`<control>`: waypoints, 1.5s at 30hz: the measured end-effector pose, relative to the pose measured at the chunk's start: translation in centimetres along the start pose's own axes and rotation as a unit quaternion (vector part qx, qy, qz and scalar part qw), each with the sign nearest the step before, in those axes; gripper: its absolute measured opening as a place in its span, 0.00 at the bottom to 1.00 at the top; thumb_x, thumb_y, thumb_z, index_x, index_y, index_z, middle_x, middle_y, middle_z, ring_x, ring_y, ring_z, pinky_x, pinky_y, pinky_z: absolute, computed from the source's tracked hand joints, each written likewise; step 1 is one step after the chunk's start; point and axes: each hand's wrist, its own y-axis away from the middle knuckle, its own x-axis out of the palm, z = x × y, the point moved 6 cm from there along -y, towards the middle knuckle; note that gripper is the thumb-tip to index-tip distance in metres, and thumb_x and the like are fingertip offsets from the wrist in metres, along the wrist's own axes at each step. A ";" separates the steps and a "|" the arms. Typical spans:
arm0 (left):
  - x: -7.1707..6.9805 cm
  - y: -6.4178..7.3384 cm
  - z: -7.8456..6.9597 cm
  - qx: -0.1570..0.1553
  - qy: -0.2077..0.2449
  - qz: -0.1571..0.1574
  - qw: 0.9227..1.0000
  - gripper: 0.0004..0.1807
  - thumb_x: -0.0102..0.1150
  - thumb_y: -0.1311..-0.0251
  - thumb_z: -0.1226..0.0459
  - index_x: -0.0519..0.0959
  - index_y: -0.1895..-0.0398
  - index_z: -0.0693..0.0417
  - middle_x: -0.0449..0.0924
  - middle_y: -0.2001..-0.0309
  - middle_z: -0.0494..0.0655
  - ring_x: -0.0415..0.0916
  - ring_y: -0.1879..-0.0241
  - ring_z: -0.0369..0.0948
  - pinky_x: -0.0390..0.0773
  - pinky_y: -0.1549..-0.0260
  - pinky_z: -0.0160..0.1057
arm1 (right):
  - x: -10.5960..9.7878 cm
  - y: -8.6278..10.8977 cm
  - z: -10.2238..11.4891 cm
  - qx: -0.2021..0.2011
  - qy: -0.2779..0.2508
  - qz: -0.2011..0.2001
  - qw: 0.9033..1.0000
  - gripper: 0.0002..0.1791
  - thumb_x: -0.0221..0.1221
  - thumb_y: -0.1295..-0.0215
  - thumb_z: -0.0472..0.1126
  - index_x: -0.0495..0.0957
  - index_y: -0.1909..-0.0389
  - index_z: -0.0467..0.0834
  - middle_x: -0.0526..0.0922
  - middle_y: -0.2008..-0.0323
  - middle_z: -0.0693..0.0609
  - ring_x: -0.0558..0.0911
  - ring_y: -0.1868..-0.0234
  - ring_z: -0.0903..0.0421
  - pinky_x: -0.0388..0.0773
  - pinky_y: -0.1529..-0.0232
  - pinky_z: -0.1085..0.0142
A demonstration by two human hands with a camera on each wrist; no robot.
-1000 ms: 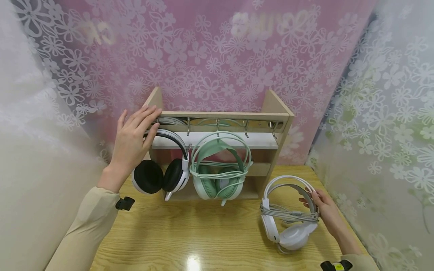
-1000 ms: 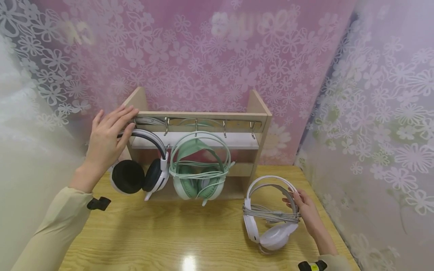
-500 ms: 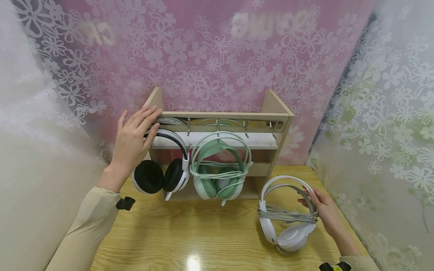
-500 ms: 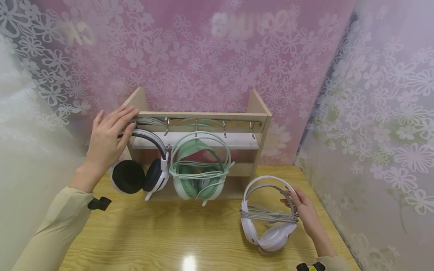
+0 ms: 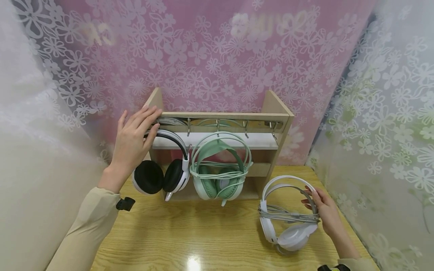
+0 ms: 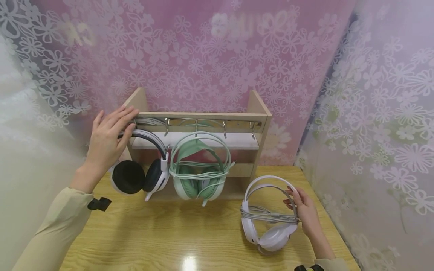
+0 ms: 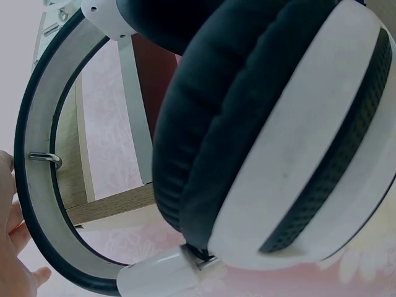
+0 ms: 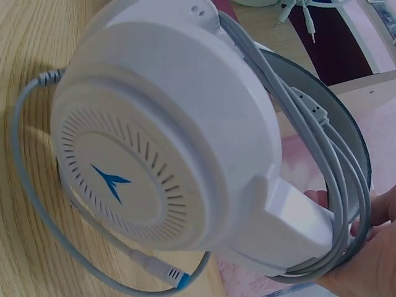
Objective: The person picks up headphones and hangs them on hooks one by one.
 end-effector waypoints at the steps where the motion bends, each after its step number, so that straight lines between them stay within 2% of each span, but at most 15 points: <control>1: 0.0 0.0 0.0 0.000 0.000 0.000 1.000 0.23 0.57 0.28 0.60 0.76 0.31 0.49 0.74 0.31 0.49 0.66 0.28 0.50 0.44 0.24 0.59 | 0.0 0.1 0.1 -0.003 -0.008 -0.005 1.000 0.30 0.40 0.17 0.48 0.60 0.32 0.25 0.79 0.56 0.76 0.85 0.61 0.67 0.81 0.61 0.74; 7: 0.0 0.0 -0.1 0.000 -0.002 0.000 1.000 0.23 0.57 0.28 0.60 0.76 0.31 0.49 0.74 0.31 0.49 0.66 0.28 0.50 0.44 0.24 0.59 | -0.2 0.1 0.6 -0.014 -0.047 -0.033 0.998 0.14 0.44 0.18 0.47 0.73 0.42 0.52 0.82 0.57 0.72 0.85 0.62 0.67 0.81 0.62 0.75; 10: 0.0 0.0 -0.1 0.000 -0.003 0.002 1.000 0.23 0.57 0.28 0.60 0.76 0.31 0.49 0.74 0.31 0.49 0.66 0.28 0.49 0.44 0.24 0.60 | -0.3 0.1 1.0 -0.021 -0.072 -0.050 0.996 0.12 0.45 0.19 0.46 0.76 0.46 0.58 0.82 0.58 0.68 0.86 0.63 0.66 0.82 0.63 0.75; 16: 0.0 0.0 -0.2 -0.002 -0.002 0.004 1.000 0.23 0.57 0.28 0.60 0.76 0.31 0.49 0.74 0.31 0.49 0.66 0.28 0.49 0.43 0.24 0.59 | -0.4 0.0 2.3 -0.043 -0.120 -0.056 0.990 0.13 0.46 0.19 0.44 0.79 0.47 0.58 0.83 0.58 0.64 0.86 0.63 0.65 0.82 0.63 0.74; 20: 0.0 0.0 -0.2 -0.001 -0.003 0.002 1.000 0.23 0.57 0.28 0.60 0.76 0.31 0.49 0.74 0.31 0.49 0.66 0.28 0.49 0.44 0.25 0.60 | -0.5 0.0 3.5 -0.062 -0.127 -0.052 0.989 0.14 0.46 0.19 0.43 0.79 0.47 0.57 0.84 0.57 0.64 0.87 0.63 0.64 0.82 0.63 0.74; 27: -0.1 0.0 -0.2 -0.001 -0.003 0.000 1.000 0.23 0.57 0.28 0.60 0.76 0.32 0.50 0.74 0.31 0.50 0.67 0.29 0.50 0.45 0.25 0.60 | -0.7 -0.1 5.5 -0.092 -0.147 -0.054 0.983 0.16 0.46 0.19 0.41 0.78 0.40 0.46 0.84 0.55 0.62 0.87 0.62 0.63 0.82 0.62 0.74; 30: -0.1 0.0 -0.2 -0.001 -0.004 0.001 1.000 0.23 0.57 0.28 0.60 0.76 0.32 0.50 0.74 0.31 0.50 0.66 0.29 0.50 0.44 0.25 0.60 | -0.8 -0.3 6.5 -0.102 -0.156 -0.053 0.981 0.16 0.45 0.19 0.40 0.79 0.42 0.48 0.85 0.55 0.61 0.87 0.62 0.62 0.82 0.61 0.74; 32: -0.1 0.0 -0.2 -0.001 -0.004 0.001 1.000 0.23 0.57 0.28 0.60 0.76 0.32 0.50 0.74 0.31 0.50 0.66 0.28 0.50 0.44 0.24 0.60 | -0.8 -0.5 7.1 -0.109 -0.160 -0.052 0.980 0.16 0.45 0.19 0.40 0.79 0.42 0.50 0.85 0.54 0.61 0.87 0.61 0.62 0.82 0.61 0.74; 36: -0.1 0.0 -0.2 -0.002 -0.005 0.000 1.000 0.23 0.57 0.28 0.60 0.76 0.32 0.49 0.74 0.31 0.50 0.66 0.28 0.50 0.44 0.24 0.60 | -1.0 -1.1 8.5 -0.123 -0.167 -0.054 0.977 0.16 0.46 0.20 0.40 0.78 0.40 0.46 0.85 0.54 0.60 0.87 0.61 0.62 0.82 0.61 0.74; 45: -0.1 0.0 -0.2 -0.003 -0.004 0.000 1.000 0.23 0.57 0.28 0.60 0.76 0.31 0.49 0.74 0.31 0.50 0.66 0.28 0.49 0.44 0.24 0.60 | -0.4 -1.7 10.3 -0.136 -0.155 -0.047 0.977 0.16 0.47 0.20 0.42 0.78 0.39 0.47 0.84 0.53 0.59 0.87 0.60 0.62 0.82 0.60 0.74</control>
